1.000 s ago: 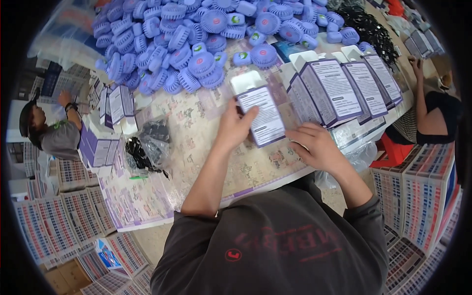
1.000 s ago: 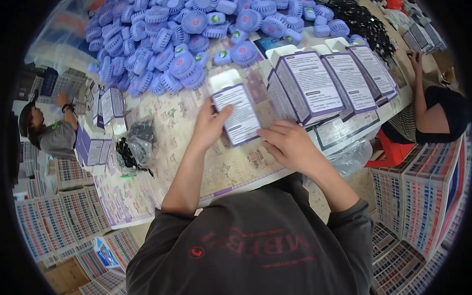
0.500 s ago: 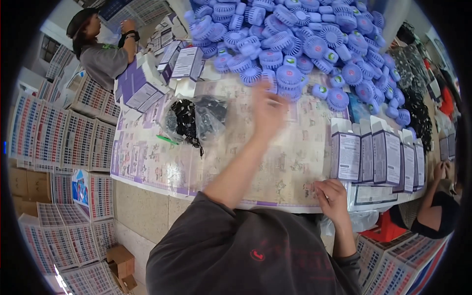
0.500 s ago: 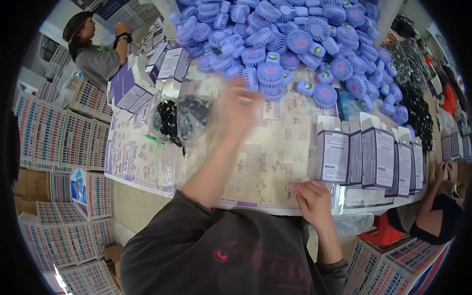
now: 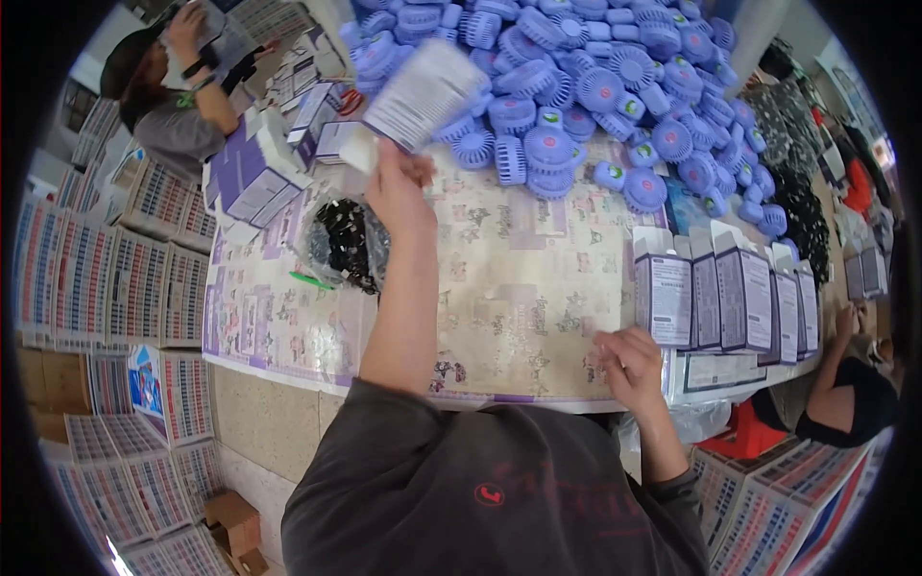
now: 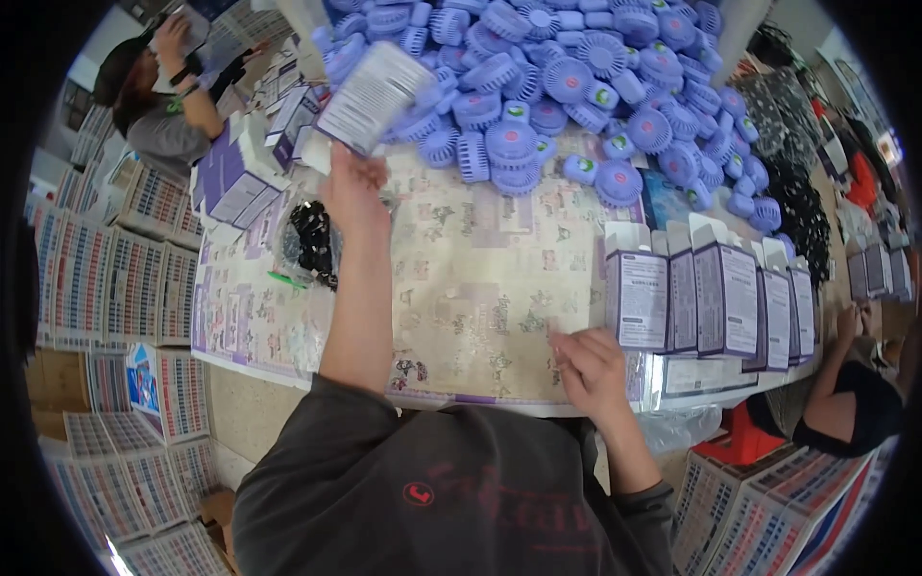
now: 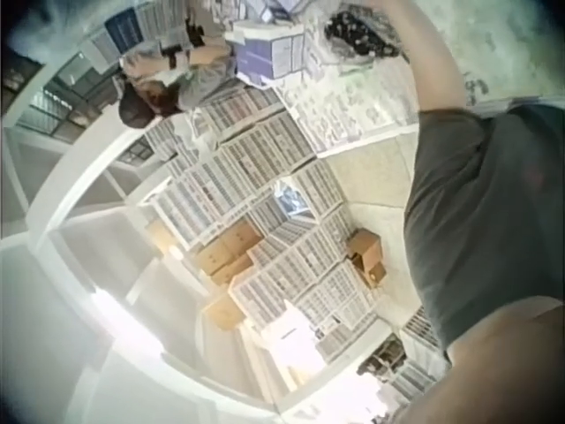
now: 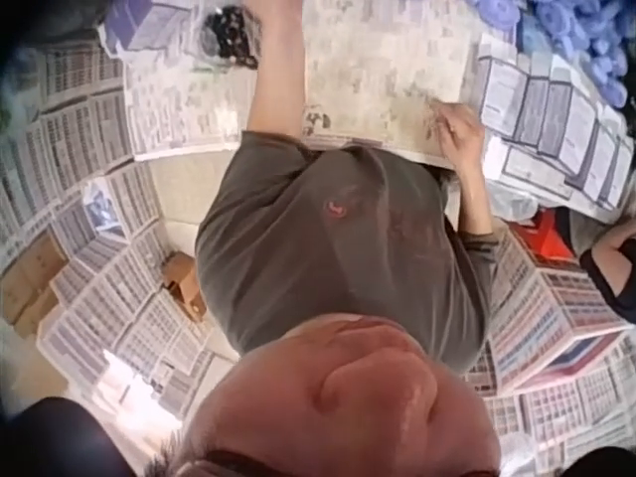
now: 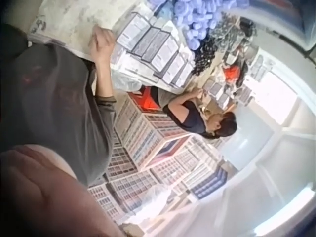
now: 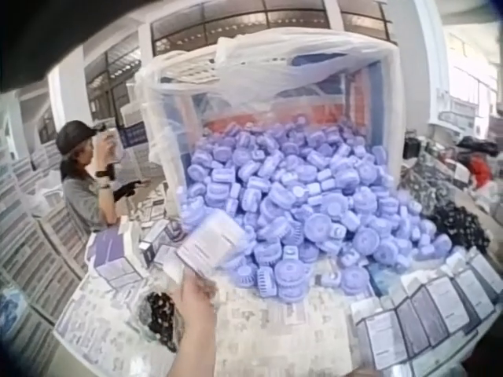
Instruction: Assembling small purple fans by attaching lanyards and placing them in boxes.
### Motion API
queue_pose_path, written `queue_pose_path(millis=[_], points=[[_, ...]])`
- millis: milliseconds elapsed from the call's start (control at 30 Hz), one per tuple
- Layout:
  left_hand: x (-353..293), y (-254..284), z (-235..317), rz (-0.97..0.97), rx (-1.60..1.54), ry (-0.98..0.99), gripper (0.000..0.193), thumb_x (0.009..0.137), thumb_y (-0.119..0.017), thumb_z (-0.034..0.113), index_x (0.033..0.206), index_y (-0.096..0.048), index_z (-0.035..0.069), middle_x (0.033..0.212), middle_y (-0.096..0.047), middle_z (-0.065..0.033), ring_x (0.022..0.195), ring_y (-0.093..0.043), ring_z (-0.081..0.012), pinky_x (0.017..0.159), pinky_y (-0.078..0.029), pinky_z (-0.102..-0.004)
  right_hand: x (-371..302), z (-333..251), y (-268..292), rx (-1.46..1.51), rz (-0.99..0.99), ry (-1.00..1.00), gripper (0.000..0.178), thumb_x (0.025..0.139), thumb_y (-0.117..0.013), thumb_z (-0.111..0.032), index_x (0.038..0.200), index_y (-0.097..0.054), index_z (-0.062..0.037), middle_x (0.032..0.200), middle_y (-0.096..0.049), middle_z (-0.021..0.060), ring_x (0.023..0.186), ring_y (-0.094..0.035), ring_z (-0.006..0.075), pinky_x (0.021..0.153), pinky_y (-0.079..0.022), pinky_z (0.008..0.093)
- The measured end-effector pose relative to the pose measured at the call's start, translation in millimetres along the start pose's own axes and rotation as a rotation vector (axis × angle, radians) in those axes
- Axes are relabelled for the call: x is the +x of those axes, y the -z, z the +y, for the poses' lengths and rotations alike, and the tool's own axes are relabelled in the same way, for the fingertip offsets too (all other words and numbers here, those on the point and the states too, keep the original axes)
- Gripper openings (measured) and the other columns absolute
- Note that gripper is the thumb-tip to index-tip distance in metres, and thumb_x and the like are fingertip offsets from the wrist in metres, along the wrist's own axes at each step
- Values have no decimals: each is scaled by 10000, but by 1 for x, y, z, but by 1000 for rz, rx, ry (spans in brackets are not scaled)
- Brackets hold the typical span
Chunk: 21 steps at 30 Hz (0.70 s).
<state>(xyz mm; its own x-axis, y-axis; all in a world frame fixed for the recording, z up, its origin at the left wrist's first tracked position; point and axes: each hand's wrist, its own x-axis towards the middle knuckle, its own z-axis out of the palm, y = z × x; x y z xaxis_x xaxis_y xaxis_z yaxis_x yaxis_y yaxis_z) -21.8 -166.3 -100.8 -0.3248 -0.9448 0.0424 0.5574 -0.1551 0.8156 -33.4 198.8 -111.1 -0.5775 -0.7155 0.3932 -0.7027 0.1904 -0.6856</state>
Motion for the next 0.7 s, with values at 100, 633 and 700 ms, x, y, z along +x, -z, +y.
queue_pose_path(millis=[100, 633, 700], points=[[-74, -3, 10, -215, 467, -98, 293, 880, -684, 161, 655, -608, -9, 594, -592, -35, 550, -527, -83, 526, -398, -230, 11, 8, 13, -69, 50, 13, 130, 798, -657, -31, 918, -680, 12, 812, -677, 123, 746, -614, 275, 691, -462, 354], [-156, -34, -3, -905, 611, -392, 234, 781, -720, 13, 595, -580, -7, 539, -518, -53, 479, -507, -108, 444, -363, -266, -16, 36, -41, 232, 238, 8, 783, 851, -579, -553, 1309, -451, 69, 1217, -552, 224, 1098, -498, 374, 955, -372, 459], [-154, -32, -4, -1058, 630, -340, 148, 789, -715, 17, 688, -609, -4, 591, -548, -51, 548, -546, -105, 490, -400, -262, -18, 34, -42, 341, 209, -3, 813, 831, -603, -578, 1302, -462, 70, 1202, -549, 222, 1089, -503, 371, 952, -379, 453]])
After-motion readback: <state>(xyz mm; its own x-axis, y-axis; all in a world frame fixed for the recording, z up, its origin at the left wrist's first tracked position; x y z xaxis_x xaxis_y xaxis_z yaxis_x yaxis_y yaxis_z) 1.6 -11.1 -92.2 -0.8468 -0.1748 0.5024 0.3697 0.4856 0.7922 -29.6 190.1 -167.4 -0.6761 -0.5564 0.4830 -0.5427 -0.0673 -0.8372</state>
